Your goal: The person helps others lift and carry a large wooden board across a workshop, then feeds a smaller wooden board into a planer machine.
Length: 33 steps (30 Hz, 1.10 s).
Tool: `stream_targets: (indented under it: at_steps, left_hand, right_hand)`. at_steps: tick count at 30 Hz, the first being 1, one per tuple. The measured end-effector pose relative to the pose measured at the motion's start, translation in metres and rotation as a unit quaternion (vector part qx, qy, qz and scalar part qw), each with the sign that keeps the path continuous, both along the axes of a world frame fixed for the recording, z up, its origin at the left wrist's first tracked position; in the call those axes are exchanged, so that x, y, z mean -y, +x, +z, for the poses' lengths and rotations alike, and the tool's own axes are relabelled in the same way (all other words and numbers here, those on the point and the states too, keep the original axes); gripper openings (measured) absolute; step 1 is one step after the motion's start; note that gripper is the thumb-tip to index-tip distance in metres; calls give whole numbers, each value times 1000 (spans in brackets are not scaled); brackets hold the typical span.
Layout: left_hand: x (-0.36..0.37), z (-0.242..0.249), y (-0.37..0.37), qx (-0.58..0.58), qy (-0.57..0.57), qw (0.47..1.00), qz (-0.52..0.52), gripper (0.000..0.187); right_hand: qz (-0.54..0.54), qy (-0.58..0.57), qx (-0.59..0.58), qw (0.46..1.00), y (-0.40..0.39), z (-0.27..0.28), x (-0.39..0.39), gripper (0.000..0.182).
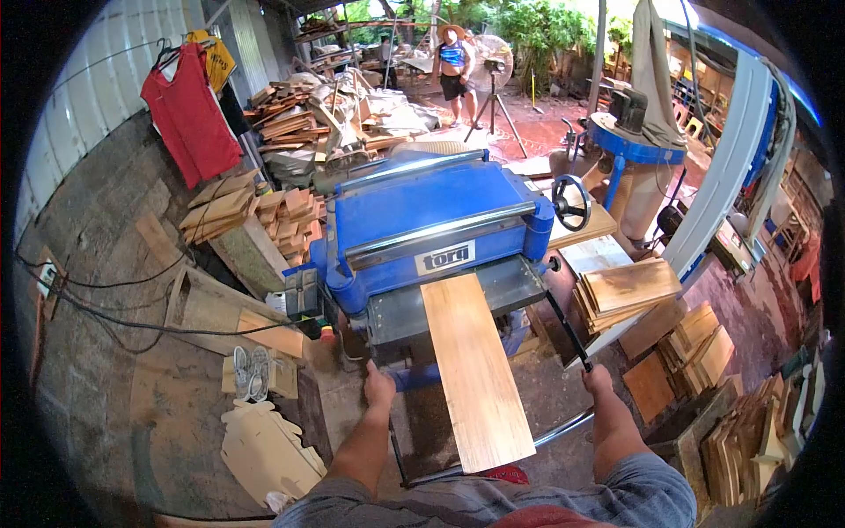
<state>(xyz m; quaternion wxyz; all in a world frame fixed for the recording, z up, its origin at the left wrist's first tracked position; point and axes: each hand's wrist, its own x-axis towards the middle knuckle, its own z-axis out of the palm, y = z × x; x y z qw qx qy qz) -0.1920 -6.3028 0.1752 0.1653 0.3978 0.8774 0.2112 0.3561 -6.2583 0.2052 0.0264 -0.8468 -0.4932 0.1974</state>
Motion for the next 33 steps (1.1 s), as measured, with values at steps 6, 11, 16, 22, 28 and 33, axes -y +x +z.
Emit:
stream_targets:
  at_steps: [6, 11, 16, 22, 28, 33]
  left_hand:
    - [0, 0, 1, 14, -1, 1000, 7, 56]
    - [2, 2, 2, -4, 5, 1000, -6, 57]
    - [2, 25, 7, 12, -10, 1000, 1, 57]
    - [-2, -7, -2, -2, 43, 999, -3, 59]
    - [-1, 6, 0, -1, 14, 1000, -6, 57]
    - [1, 20, 5, 10, -14, 1000, 1, 57]
  right_hand:
    - [1, -2, 8, 1000, -4, 7, 2, 36]
    - [18, -21, 3, 1000, -11, 28, 5, 41]
    - [11, -13, 6, 1000, -4, 9, -3, 43]
    - [24, 4, 15, 1000, -4, 6, 1, 38]
    - [24, 7, 11, 1000, -1, 2, -2, 39]
    - [7, 16, 17, 1000, -5, 8, 3, 40]
